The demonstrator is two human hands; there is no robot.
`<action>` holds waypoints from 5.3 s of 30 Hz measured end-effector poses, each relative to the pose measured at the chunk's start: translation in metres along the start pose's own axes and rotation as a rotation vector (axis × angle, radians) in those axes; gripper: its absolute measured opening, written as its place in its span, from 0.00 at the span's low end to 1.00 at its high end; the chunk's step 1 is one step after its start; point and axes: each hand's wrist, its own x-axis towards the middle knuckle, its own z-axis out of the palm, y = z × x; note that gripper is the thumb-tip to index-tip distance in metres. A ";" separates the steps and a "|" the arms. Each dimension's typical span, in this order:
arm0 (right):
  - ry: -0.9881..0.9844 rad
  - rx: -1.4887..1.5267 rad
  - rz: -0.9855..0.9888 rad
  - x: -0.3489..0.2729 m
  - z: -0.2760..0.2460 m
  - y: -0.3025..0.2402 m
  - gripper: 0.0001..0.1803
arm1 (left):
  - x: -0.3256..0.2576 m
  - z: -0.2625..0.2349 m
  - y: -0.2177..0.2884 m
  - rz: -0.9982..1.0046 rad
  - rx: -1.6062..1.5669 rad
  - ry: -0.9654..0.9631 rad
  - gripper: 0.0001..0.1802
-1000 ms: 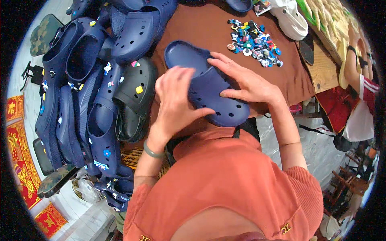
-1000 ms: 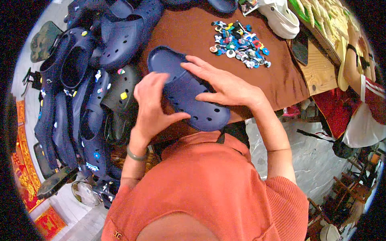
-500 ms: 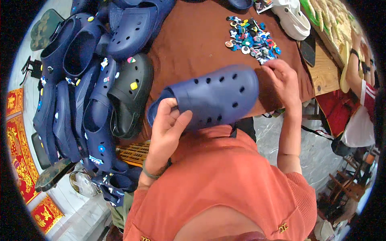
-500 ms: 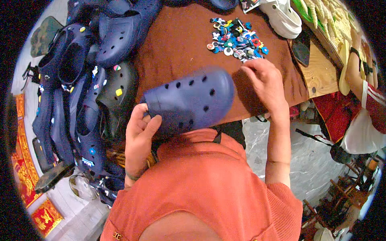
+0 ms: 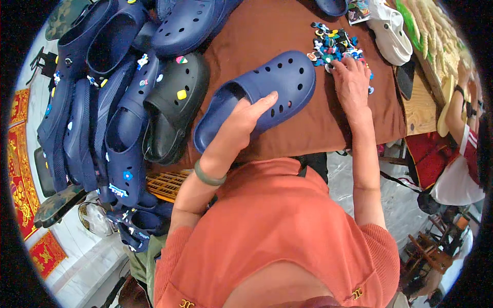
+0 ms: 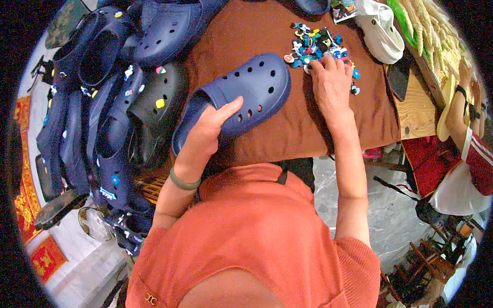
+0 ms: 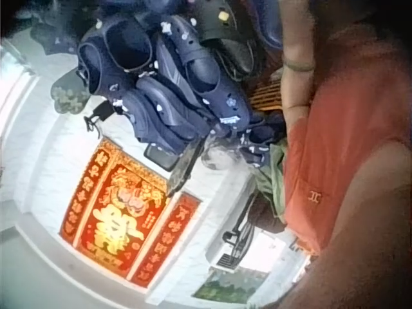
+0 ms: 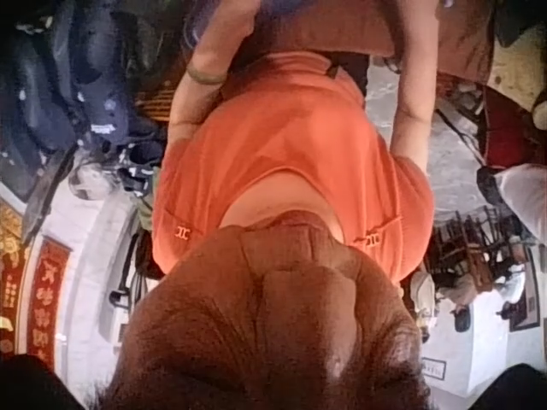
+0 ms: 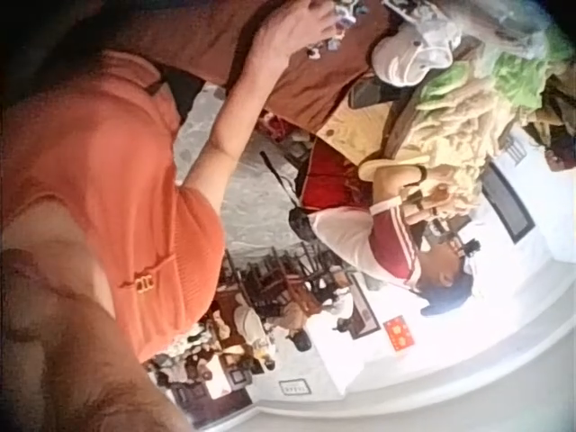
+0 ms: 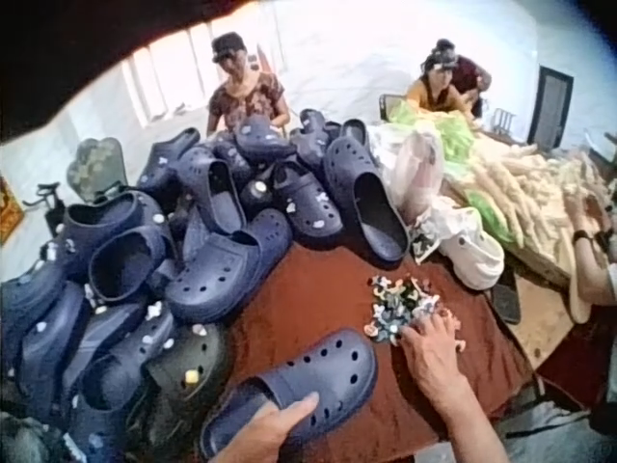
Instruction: The recorder is attaching various decorative charms to the holes of blue clogs.
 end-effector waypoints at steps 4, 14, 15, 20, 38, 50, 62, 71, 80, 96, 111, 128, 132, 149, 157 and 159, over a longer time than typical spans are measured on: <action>-0.013 0.158 -0.033 -0.001 -0.002 0.004 0.10 | 0.003 -0.002 -0.001 -0.030 0.031 -0.004 0.23; 0.105 0.205 0.087 0.027 -0.015 0.040 0.08 | -0.016 0.003 -0.010 -0.068 -0.009 0.073 0.24; 0.107 0.201 0.087 0.028 -0.014 0.045 0.08 | -0.015 0.002 -0.010 -0.044 -0.013 0.051 0.24; -0.304 0.479 0.068 0.022 -0.028 0.052 0.10 | -0.018 0.003 -0.006 -0.049 0.001 0.046 0.24; -0.324 0.213 -0.097 0.054 -0.006 0.095 0.12 | -0.019 0.001 -0.012 -0.006 0.068 0.064 0.21; -0.443 0.471 0.065 0.060 0.016 0.091 0.24 | -0.023 -0.004 -0.018 0.045 0.125 0.033 0.21; -0.440 0.632 0.335 0.053 -0.016 0.086 0.18 | -0.017 -0.005 -0.019 0.078 -0.083 -0.069 0.21; -0.725 0.985 0.574 0.050 -0.057 0.060 0.13 | -0.019 -0.003 -0.014 0.080 -0.063 -0.092 0.21; -0.709 1.494 0.377 0.033 -0.046 0.034 0.09 | -0.022 -0.003 -0.015 0.086 -0.115 -0.092 0.20; -1.114 1.003 0.062 0.085 -0.034 -0.026 0.11 | -0.015 -0.007 -0.027 0.073 -0.044 -0.117 0.22; -1.331 0.753 0.142 0.101 -0.035 -0.041 0.37 | -0.015 -0.004 -0.027 0.072 -0.034 -0.059 0.19; -0.615 0.667 -0.039 0.069 -0.054 -0.014 0.20 | -0.022 -0.002 -0.014 0.055 0.047 -0.002 0.15; -0.304 0.539 -0.123 0.037 -0.055 0.034 0.12 | -0.019 -0.001 -0.015 0.037 0.011 -0.007 0.16; 0.060 0.385 -0.178 -0.028 -0.048 -0.009 0.10 | -0.017 0.001 -0.016 -0.024 -0.018 0.131 0.24; 0.155 0.598 -0.176 -0.054 -0.054 -0.074 0.15 | -0.016 0.003 -0.013 0.005 0.035 0.141 0.27; 0.163 0.609 -0.169 -0.054 -0.054 -0.083 0.16 | -0.015 0.000 -0.016 -0.012 0.038 0.136 0.26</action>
